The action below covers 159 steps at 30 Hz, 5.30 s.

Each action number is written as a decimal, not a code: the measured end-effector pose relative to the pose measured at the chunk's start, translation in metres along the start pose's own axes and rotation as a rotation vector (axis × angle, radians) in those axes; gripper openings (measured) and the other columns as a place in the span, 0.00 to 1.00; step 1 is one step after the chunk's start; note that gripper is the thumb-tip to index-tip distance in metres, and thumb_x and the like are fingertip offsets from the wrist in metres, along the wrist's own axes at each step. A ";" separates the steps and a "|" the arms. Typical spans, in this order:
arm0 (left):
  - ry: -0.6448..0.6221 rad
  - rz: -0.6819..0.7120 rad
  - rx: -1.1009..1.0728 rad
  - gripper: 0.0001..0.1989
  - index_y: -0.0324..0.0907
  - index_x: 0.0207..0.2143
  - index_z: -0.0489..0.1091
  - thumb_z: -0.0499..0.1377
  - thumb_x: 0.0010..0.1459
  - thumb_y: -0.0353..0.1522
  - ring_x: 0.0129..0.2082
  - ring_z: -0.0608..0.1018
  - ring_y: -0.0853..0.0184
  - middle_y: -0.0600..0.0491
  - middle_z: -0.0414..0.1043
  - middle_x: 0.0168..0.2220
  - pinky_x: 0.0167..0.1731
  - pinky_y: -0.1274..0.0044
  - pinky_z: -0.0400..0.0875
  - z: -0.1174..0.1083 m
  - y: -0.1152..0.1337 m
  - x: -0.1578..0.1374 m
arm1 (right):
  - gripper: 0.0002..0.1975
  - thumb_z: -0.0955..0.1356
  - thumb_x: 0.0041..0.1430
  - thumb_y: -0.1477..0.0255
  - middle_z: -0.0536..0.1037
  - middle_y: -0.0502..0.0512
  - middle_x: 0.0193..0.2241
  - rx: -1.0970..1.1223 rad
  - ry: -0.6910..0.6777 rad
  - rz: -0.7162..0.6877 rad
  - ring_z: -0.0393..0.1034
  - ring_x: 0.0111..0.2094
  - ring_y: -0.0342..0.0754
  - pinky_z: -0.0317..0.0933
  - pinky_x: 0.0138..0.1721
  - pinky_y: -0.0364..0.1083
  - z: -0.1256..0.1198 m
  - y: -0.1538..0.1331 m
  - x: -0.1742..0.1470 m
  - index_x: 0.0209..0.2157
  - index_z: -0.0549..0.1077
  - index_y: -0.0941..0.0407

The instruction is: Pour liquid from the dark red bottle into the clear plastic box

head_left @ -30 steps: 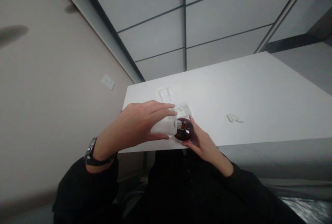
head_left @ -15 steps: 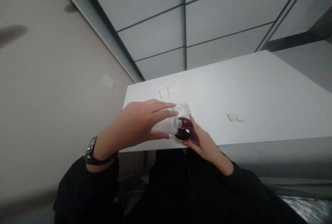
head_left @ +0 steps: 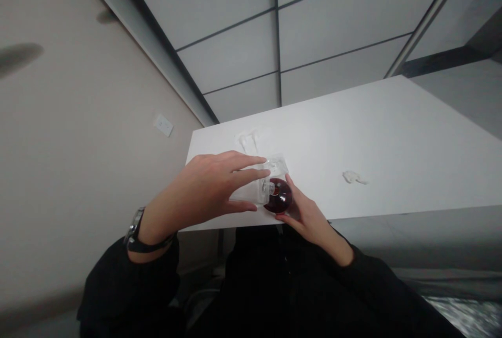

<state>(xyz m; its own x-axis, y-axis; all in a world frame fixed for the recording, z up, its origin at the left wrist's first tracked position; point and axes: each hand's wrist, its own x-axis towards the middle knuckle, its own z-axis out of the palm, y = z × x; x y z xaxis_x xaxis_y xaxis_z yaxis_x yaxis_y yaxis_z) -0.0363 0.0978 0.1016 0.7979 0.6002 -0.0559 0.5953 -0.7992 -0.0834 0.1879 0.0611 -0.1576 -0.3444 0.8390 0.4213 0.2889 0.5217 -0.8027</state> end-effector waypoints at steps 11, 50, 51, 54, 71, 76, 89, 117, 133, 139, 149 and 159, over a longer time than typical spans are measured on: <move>-0.038 -0.008 0.029 0.26 0.49 0.62 0.73 0.70 0.64 0.43 0.57 0.82 0.55 0.49 0.77 0.64 0.44 0.70 0.80 -0.005 0.004 0.005 | 0.54 0.74 0.68 0.62 0.62 0.66 0.74 -0.002 0.000 0.003 0.62 0.72 0.68 0.66 0.66 0.68 0.001 0.002 -0.001 0.79 0.34 0.43; -0.126 0.052 0.081 0.20 0.48 0.61 0.74 0.66 0.68 0.39 0.55 0.82 0.55 0.48 0.79 0.60 0.45 0.71 0.79 -0.021 0.014 0.023 | 0.56 0.75 0.66 0.65 0.60 0.66 0.75 0.026 -0.016 0.020 0.60 0.73 0.67 0.64 0.68 0.68 -0.001 0.002 -0.002 0.79 0.34 0.44; -0.133 0.052 0.084 0.20 0.48 0.60 0.74 0.66 0.68 0.38 0.55 0.82 0.55 0.48 0.79 0.60 0.45 0.71 0.79 -0.021 0.015 0.024 | 0.56 0.75 0.66 0.65 0.60 0.66 0.75 0.026 -0.017 0.019 0.60 0.73 0.67 0.64 0.68 0.68 -0.001 0.002 -0.002 0.79 0.34 0.43; -0.147 0.052 0.085 0.21 0.48 0.60 0.74 0.68 0.67 0.38 0.54 0.83 0.55 0.48 0.79 0.60 0.45 0.71 0.80 -0.023 0.016 0.026 | 0.56 0.75 0.66 0.65 0.61 0.66 0.74 0.030 -0.015 0.017 0.61 0.73 0.67 0.64 0.68 0.69 -0.001 0.002 -0.002 0.79 0.34 0.44; -0.182 0.074 0.148 0.20 0.48 0.60 0.74 0.67 0.67 0.38 0.52 0.83 0.56 0.47 0.78 0.60 0.42 0.72 0.80 -0.026 0.019 0.033 | 0.56 0.75 0.65 0.66 0.65 0.63 0.73 0.061 -0.006 0.043 0.64 0.71 0.67 0.66 0.66 0.68 -0.002 0.000 -0.001 0.79 0.35 0.44; -0.210 0.086 0.167 0.21 0.48 0.60 0.74 0.68 0.67 0.39 0.52 0.82 0.55 0.48 0.78 0.60 0.41 0.71 0.79 -0.028 0.022 0.037 | 0.55 0.74 0.66 0.66 0.66 0.63 0.73 0.067 -0.001 0.028 0.64 0.71 0.66 0.67 0.66 0.68 -0.003 -0.001 -0.001 0.79 0.34 0.43; -0.219 0.112 0.165 0.20 0.46 0.57 0.75 0.69 0.65 0.41 0.52 0.82 0.56 0.48 0.80 0.57 0.40 0.71 0.77 -0.032 0.028 0.046 | 0.55 0.75 0.65 0.65 0.66 0.61 0.73 0.067 0.012 0.042 0.65 0.71 0.66 0.68 0.65 0.67 0.001 0.000 0.000 0.79 0.37 0.42; -0.202 0.152 0.213 0.24 0.41 0.54 0.77 0.71 0.63 0.46 0.50 0.81 0.56 0.46 0.81 0.55 0.36 0.71 0.75 -0.032 0.033 0.050 | 0.50 0.74 0.67 0.64 0.66 0.64 0.72 0.109 -0.031 0.093 0.65 0.71 0.68 0.65 0.66 0.69 -0.001 -0.007 0.002 0.78 0.41 0.42; -0.237 0.124 0.172 0.13 0.47 0.52 0.77 0.67 0.66 0.40 0.46 0.81 0.58 0.49 0.82 0.47 0.38 0.72 0.73 -0.029 0.039 0.060 | 0.38 0.73 0.66 0.66 0.81 0.64 0.53 0.033 -0.052 0.149 0.80 0.50 0.66 0.77 0.46 0.61 -0.003 -0.006 0.000 0.72 0.56 0.49; -0.222 0.129 0.172 0.11 0.46 0.51 0.77 0.65 0.68 0.37 0.44 0.81 0.59 0.48 0.82 0.47 0.36 0.73 0.71 -0.030 0.041 0.063 | 0.36 0.72 0.67 0.62 0.80 0.65 0.56 0.063 -0.047 0.127 0.79 0.54 0.66 0.76 0.48 0.62 -0.003 -0.006 0.002 0.71 0.57 0.51; -0.234 0.122 0.174 0.13 0.46 0.53 0.75 0.63 0.70 0.38 0.43 0.81 0.59 0.49 0.81 0.47 0.33 0.72 0.67 -0.030 0.043 0.066 | 0.30 0.72 0.68 0.63 0.81 0.64 0.53 0.059 -0.041 0.101 0.80 0.46 0.61 0.76 0.45 0.57 -0.009 -0.015 0.007 0.66 0.61 0.52; -0.239 0.120 0.181 0.10 0.45 0.50 0.75 0.64 0.67 0.32 0.39 0.81 0.60 0.50 0.81 0.42 0.30 0.72 0.65 -0.032 0.045 0.070 | 0.32 0.71 0.68 0.64 0.80 0.63 0.52 0.044 -0.048 0.091 0.79 0.41 0.59 0.76 0.42 0.56 -0.008 -0.016 0.007 0.68 0.57 0.50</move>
<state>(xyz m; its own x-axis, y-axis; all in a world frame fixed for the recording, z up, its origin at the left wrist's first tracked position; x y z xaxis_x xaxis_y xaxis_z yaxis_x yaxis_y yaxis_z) 0.0496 0.1026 0.1262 0.8036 0.5100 -0.3067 0.4546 -0.8587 -0.2368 0.1877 0.0594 -0.1386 -0.3613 0.8737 0.3259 0.2814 0.4354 -0.8551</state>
